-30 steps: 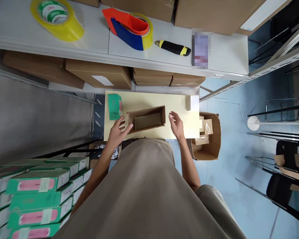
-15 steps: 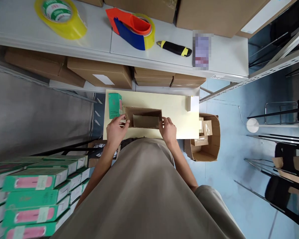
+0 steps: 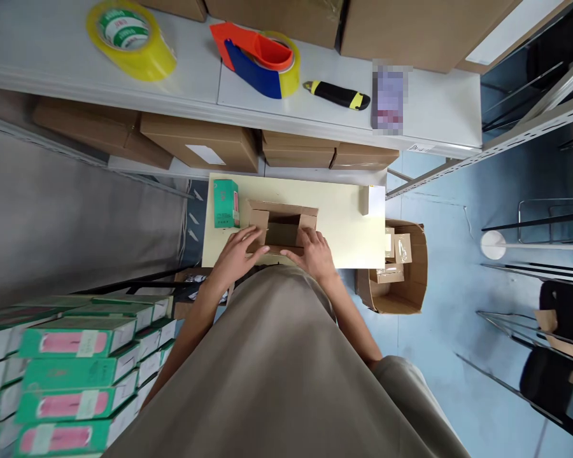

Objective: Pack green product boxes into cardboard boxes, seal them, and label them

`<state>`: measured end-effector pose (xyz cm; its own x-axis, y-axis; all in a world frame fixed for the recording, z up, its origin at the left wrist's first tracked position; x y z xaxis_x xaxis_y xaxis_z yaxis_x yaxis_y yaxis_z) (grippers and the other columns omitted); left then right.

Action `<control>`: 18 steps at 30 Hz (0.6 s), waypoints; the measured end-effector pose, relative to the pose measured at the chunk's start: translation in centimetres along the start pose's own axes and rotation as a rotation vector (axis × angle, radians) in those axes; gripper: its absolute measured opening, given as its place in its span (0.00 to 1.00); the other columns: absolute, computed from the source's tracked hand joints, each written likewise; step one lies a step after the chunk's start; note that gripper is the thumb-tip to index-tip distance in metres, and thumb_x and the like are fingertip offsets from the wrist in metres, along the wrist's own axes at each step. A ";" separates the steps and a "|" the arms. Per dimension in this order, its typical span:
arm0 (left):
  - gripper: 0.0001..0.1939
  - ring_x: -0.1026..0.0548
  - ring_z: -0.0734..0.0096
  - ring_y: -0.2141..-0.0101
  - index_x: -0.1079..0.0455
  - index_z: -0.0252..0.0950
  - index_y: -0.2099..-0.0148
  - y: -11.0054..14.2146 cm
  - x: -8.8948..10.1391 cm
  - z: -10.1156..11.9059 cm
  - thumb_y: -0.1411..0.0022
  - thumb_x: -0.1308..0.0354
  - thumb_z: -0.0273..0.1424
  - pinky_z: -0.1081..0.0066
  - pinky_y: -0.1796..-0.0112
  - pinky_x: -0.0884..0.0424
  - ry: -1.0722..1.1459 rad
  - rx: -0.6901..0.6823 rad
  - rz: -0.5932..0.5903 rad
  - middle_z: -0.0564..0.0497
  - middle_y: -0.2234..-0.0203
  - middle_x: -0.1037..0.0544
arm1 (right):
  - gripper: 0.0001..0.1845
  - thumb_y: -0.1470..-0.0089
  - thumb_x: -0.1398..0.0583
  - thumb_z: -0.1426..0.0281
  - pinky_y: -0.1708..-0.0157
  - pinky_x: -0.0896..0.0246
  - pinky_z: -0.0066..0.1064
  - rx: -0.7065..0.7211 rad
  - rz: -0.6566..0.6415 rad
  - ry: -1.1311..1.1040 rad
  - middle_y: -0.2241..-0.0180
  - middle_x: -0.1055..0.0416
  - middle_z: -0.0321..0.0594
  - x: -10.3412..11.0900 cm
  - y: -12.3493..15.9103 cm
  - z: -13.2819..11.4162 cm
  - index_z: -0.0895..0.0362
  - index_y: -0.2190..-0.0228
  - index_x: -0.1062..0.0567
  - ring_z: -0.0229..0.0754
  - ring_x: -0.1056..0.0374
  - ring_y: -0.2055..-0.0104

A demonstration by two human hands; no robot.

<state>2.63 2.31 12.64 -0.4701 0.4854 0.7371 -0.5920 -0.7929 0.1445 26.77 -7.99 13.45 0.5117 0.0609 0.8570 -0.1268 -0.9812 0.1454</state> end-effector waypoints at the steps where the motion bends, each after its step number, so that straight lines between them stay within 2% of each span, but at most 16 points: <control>1: 0.33 0.31 0.42 0.26 0.27 0.41 0.24 0.1 -0.3 0.0 0.22 0.39 0.52 0.47 0.28 0.31 -0.001 -0.026 -0.026 0.38 0.25 0.27 | 0.38 0.25 0.38 0.44 0.33 0.27 0.57 0.037 -0.051 0.001 0.32 0.25 0.58 0.0 0.1 0.4 0.56 0.29 0.26 0.65 0.28 0.32; 4: 0.34 0.31 0.40 0.26 0.28 0.39 0.24 -0.1 -1.0 -0.5 0.23 0.36 0.51 0.45 0.28 0.32 0.007 -0.019 -0.035 0.36 0.25 0.28 | 0.31 0.23 0.38 0.49 0.33 0.27 0.55 0.062 -0.135 -0.002 0.37 0.21 0.57 -0.2 0.0 1.7 0.57 0.33 0.22 0.63 0.28 0.33; 6: 0.28 0.26 0.40 0.31 0.27 0.38 0.26 -0.6 -1.3 -0.8 0.21 0.38 0.45 0.46 0.29 0.30 0.025 0.052 0.019 0.34 0.31 0.22 | 0.24 0.21 0.40 0.55 0.35 0.25 0.54 0.001 -0.082 -0.008 0.43 0.18 0.56 -0.4 -0.2 2.5 0.55 0.36 0.21 0.62 0.26 0.38; 8: 0.29 0.23 0.38 0.34 0.29 0.36 0.24 -1.4 -1.4 -1.2 0.21 0.38 0.39 0.45 0.31 0.28 0.041 0.159 0.102 0.31 0.35 0.21 | 0.21 0.21 0.41 0.61 0.37 0.24 0.55 -0.089 0.022 -0.011 0.46 0.19 0.56 -0.7 -0.5 3.2 0.54 0.35 0.22 0.62 0.26 0.40; 10: 0.40 0.25 0.35 0.32 0.38 0.35 0.18 -2.3 -1.2 -1.2 0.25 0.33 0.38 0.45 0.33 0.26 0.060 0.222 0.185 0.27 0.32 0.26 | 0.27 0.25 0.40 0.65 0.34 0.26 0.58 -0.164 0.124 -0.024 0.40 0.23 0.59 -0.9 -0.7 3.7 0.55 0.30 0.27 0.64 0.29 0.36; 12: 0.52 0.30 0.34 0.27 0.47 0.36 0.15 -3.1 -0.9 -0.9 0.30 0.27 0.37 0.46 0.32 0.26 0.084 0.190 0.238 0.27 0.25 0.34 | 0.39 0.28 0.39 0.67 0.30 0.29 0.61 -0.196 0.194 -0.060 0.31 0.31 0.61 -1.0 -0.9 4.1 0.55 0.22 0.39 0.65 0.33 0.29; 13: 0.53 0.33 0.35 0.25 0.48 0.38 0.14 -3.4 -0.7 -0.6 0.32 0.25 0.36 0.48 0.30 0.28 0.090 0.146 0.243 0.29 0.24 0.36 | 0.44 0.29 0.38 0.68 0.28 0.30 0.61 -0.191 0.214 -0.079 0.28 0.36 0.62 -0.9 -1.0 4.3 0.55 0.19 0.45 0.64 0.36 0.26; 14: 0.52 0.34 0.37 0.24 0.46 0.39 0.15 -3.6 -0.5 -0.4 0.32 0.25 0.33 0.48 0.28 0.30 0.089 0.097 0.231 0.31 0.24 0.36 | 0.47 0.30 0.38 0.68 0.27 0.31 0.61 -0.175 0.222 -0.094 0.26 0.38 0.61 -0.8 -1.0 4.5 0.55 0.18 0.48 0.64 0.37 0.24; 15: 0.47 0.34 0.39 0.25 0.41 0.41 0.17 -3.6 -0.4 -0.3 0.32 0.27 0.31 0.49 0.26 0.32 0.082 0.053 0.210 0.33 0.25 0.33 | 0.47 0.30 0.38 0.68 0.27 0.32 0.60 -0.154 0.220 -0.099 0.25 0.39 0.61 -0.8 -1.0 4.6 0.54 0.18 0.48 0.63 0.38 0.24; 16: 0.41 0.32 0.40 0.26 0.34 0.42 0.20 -3.6 -0.4 -0.3 0.31 0.29 0.28 0.48 0.25 0.34 0.071 0.022 0.186 0.35 0.27 0.30 | 0.43 0.30 0.38 0.68 0.27 0.32 0.60 -0.131 0.209 -0.096 0.25 0.38 0.59 -0.7 -1.0 4.8 0.53 0.20 0.43 0.62 0.37 0.24; 18: 0.28 0.28 0.42 0.30 0.22 0.44 0.30 -3.2 -0.5 -0.5 0.29 0.32 0.27 0.46 0.25 0.34 0.050 0.001 0.150 0.38 0.34 0.24 | 0.31 0.29 0.38 0.68 0.28 0.31 0.60 -0.092 0.177 -0.077 0.28 0.33 0.58 -0.7 -0.8 5.0 0.53 0.28 0.29 0.62 0.33 0.27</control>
<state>4.47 4.79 11.49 -0.5852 0.3792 0.7167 -0.5120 -0.8582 0.0360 30.78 -8.15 10.27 0.5377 -0.1288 0.8332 -0.2960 -0.9542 0.0435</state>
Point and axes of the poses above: each hand's wrist, its own y-axis away from the middle knuckle, its own x-axis out of the back of the hand, z = x × y, the point moved 3 cm from there along -y, towards the middle knuckle
